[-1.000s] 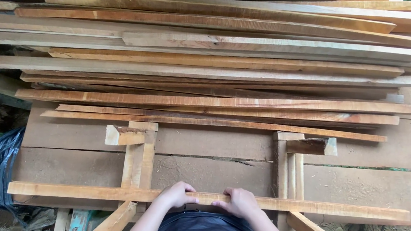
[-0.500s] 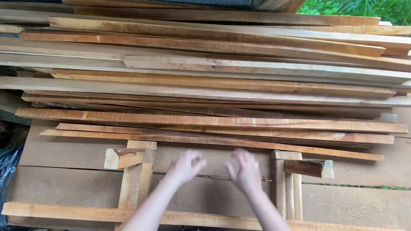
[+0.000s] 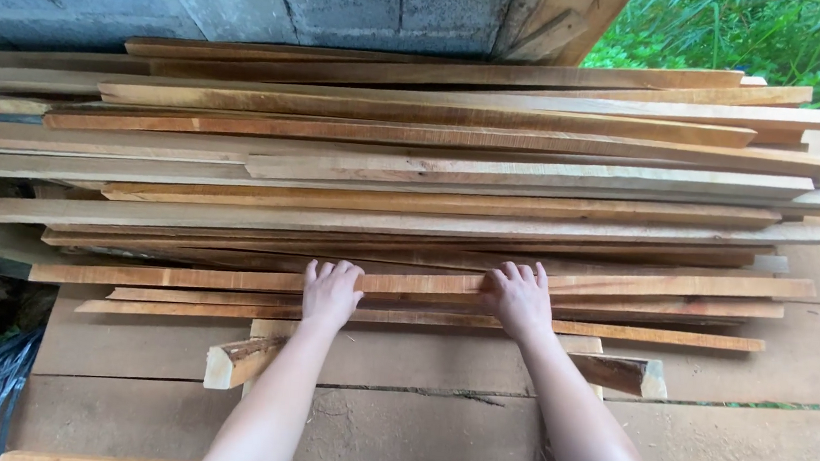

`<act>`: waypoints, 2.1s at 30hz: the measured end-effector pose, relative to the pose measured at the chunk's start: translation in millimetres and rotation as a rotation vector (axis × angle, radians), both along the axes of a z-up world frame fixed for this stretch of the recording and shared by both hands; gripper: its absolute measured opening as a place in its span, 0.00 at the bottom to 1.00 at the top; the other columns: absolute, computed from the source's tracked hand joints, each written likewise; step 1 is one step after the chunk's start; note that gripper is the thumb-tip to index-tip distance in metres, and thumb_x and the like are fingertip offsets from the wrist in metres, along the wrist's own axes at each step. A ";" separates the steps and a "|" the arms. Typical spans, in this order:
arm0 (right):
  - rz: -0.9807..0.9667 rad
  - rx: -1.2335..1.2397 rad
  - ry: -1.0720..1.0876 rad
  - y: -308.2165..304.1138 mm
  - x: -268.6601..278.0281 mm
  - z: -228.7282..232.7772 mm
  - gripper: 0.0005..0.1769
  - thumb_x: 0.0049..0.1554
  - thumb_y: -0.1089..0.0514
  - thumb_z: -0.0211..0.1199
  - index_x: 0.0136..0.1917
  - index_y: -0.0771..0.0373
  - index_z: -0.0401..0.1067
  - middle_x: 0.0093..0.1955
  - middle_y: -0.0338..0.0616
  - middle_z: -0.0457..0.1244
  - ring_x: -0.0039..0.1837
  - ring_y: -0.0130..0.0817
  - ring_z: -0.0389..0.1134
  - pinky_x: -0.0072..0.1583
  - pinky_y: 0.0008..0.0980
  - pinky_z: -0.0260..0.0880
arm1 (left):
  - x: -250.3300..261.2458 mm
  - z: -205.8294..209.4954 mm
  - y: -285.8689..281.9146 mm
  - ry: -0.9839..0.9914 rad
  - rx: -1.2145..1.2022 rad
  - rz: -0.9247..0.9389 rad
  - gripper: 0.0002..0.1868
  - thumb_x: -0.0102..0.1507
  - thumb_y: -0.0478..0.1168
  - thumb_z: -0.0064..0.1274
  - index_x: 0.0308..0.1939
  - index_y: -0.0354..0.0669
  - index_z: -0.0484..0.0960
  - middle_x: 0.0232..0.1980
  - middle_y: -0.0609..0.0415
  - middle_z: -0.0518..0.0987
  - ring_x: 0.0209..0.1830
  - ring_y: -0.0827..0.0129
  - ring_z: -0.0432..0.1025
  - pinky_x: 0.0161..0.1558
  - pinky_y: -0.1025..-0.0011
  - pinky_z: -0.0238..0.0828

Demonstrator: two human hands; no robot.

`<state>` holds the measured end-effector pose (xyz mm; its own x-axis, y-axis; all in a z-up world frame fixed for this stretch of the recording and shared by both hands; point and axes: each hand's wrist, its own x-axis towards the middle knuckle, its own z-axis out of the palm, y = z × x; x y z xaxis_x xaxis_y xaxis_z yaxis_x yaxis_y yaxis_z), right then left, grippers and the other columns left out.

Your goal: Bundling and tying long wooden planks together using plastic strapping by hand.

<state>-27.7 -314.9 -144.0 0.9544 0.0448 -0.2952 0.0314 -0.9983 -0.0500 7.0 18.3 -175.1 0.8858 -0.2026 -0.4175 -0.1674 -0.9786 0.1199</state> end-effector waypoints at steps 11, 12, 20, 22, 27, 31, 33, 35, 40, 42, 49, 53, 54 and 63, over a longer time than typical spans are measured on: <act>0.034 0.330 -0.469 -13.7 -50.7 155.5 0.23 0.50 0.48 0.73 0.57 0.57 0.74 0.52 0.39 0.70 0.61 0.39 0.68 0.69 0.43 0.59 | -44.8 179.0 0.1 -0.391 -0.479 0.116 0.20 0.57 0.42 0.64 0.53 0.53 0.81 0.54 0.58 0.81 0.63 0.65 0.70 0.74 0.57 0.49; 0.045 0.338 -0.517 -12.6 -64.9 173.5 0.24 0.49 0.50 0.73 0.57 0.56 0.75 0.53 0.38 0.70 0.61 0.39 0.68 0.68 0.43 0.59 | -59.0 196.4 1.2 -0.455 -0.498 0.071 0.21 0.56 0.41 0.64 0.53 0.53 0.81 0.55 0.59 0.82 0.63 0.65 0.70 0.73 0.57 0.50; -0.021 0.463 -0.242 -4.0 -205.4 153.0 0.25 0.44 0.54 0.78 0.56 0.50 0.78 0.49 0.30 0.72 0.58 0.29 0.69 0.70 0.39 0.56 | -203.7 217.3 15.4 -0.110 -0.334 0.133 0.27 0.57 0.41 0.62 0.60 0.58 0.80 0.62 0.64 0.79 0.65 0.71 0.66 0.71 0.57 0.43; -0.155 0.474 0.041 1.5 -238.3 123.2 0.26 0.47 0.49 0.76 0.60 0.47 0.77 0.54 0.28 0.72 0.63 0.30 0.66 0.71 0.37 0.57 | -232.1 197.7 14.1 0.111 -0.237 0.195 0.29 0.58 0.45 0.62 0.64 0.61 0.76 0.65 0.67 0.76 0.68 0.73 0.63 0.74 0.58 0.39; -0.146 0.382 0.087 11.2 -264.6 62.0 0.27 0.51 0.46 0.71 0.64 0.46 0.74 0.60 0.34 0.68 0.68 0.34 0.63 0.78 0.49 0.43 | -254.4 119.5 9.2 0.201 -0.201 0.224 0.25 0.59 0.44 0.62 0.62 0.62 0.77 0.63 0.68 0.76 0.72 0.74 0.61 0.79 0.61 0.38; -0.217 0.311 0.155 17.4 -255.5 25.8 0.27 0.53 0.44 0.68 0.66 0.43 0.72 0.63 0.31 0.66 0.71 0.32 0.61 0.81 0.50 0.37 | -244.3 61.5 7.4 0.154 -0.178 0.222 0.23 0.61 0.42 0.61 0.60 0.61 0.77 0.65 0.67 0.75 0.73 0.72 0.60 0.80 0.56 0.32; -0.188 0.299 0.101 17.0 -249.2 8.7 0.27 0.54 0.44 0.68 0.66 0.43 0.72 0.63 0.33 0.66 0.72 0.34 0.60 0.80 0.51 0.38 | -233.0 57.9 6.7 0.125 -0.173 0.201 0.23 0.61 0.43 0.60 0.60 0.60 0.77 0.65 0.66 0.75 0.73 0.70 0.60 0.80 0.56 0.32; -0.165 0.285 0.048 18.3 -244.7 0.6 0.27 0.54 0.44 0.68 0.67 0.42 0.72 0.64 0.35 0.66 0.73 0.36 0.59 0.79 0.52 0.39 | -226.0 51.2 6.7 0.098 -0.169 0.175 0.22 0.61 0.44 0.60 0.60 0.60 0.77 0.65 0.65 0.75 0.73 0.68 0.59 0.80 0.56 0.32; -0.141 0.194 0.166 30.0 -236.6 24.7 0.34 0.57 0.29 0.57 0.68 0.48 0.69 0.66 0.38 0.64 0.74 0.36 0.58 0.80 0.54 0.38 | -227.2 37.3 7.5 0.062 -0.130 0.147 0.28 0.63 0.49 0.57 0.67 0.57 0.72 0.70 0.63 0.70 0.76 0.66 0.55 0.79 0.55 0.34; -0.140 0.203 0.158 27.0 -244.2 14.1 0.35 0.57 0.28 0.55 0.68 0.49 0.69 0.67 0.40 0.63 0.74 0.38 0.57 0.79 0.55 0.37 | -236.2 43.3 6.3 0.083 -0.093 0.129 0.30 0.64 0.54 0.55 0.68 0.56 0.69 0.72 0.61 0.68 0.77 0.66 0.54 0.79 0.54 0.33; -0.095 0.190 0.255 26.9 -281.2 16.0 0.38 0.60 0.26 0.50 0.69 0.53 0.66 0.66 0.40 0.63 0.75 0.39 0.57 0.81 0.55 0.35 | -289.4 33.5 19.5 0.151 -0.052 0.060 0.37 0.65 0.66 0.47 0.72 0.53 0.64 0.73 0.58 0.64 0.77 0.63 0.51 0.79 0.50 0.30; -0.089 0.232 0.191 27.0 -291.3 12.2 0.39 0.57 0.26 0.51 0.69 0.53 0.67 0.65 0.39 0.63 0.74 0.39 0.57 0.79 0.55 0.36 | -294.7 54.8 20.3 0.125 -0.053 -0.005 0.42 0.63 0.67 0.51 0.73 0.51 0.61 0.74 0.56 0.62 0.77 0.62 0.50 0.76 0.49 0.31; -0.083 0.215 0.204 26.8 -289.9 14.3 0.40 0.56 0.25 0.51 0.69 0.53 0.67 0.65 0.40 0.63 0.74 0.39 0.58 0.79 0.55 0.37 | -290.4 63.8 15.2 0.176 -0.030 0.012 0.42 0.63 0.67 0.51 0.74 0.52 0.62 0.74 0.58 0.63 0.77 0.64 0.51 0.78 0.49 0.31; 0.051 0.263 0.375 52.5 -249.8 3.3 0.43 0.53 0.21 0.57 0.63 0.57 0.73 0.62 0.45 0.67 0.68 0.43 0.65 0.77 0.53 0.48 | -262.3 56.2 -9.1 0.412 0.057 -0.051 0.47 0.58 0.68 0.60 0.75 0.55 0.62 0.74 0.57 0.67 0.77 0.62 0.58 0.80 0.45 0.28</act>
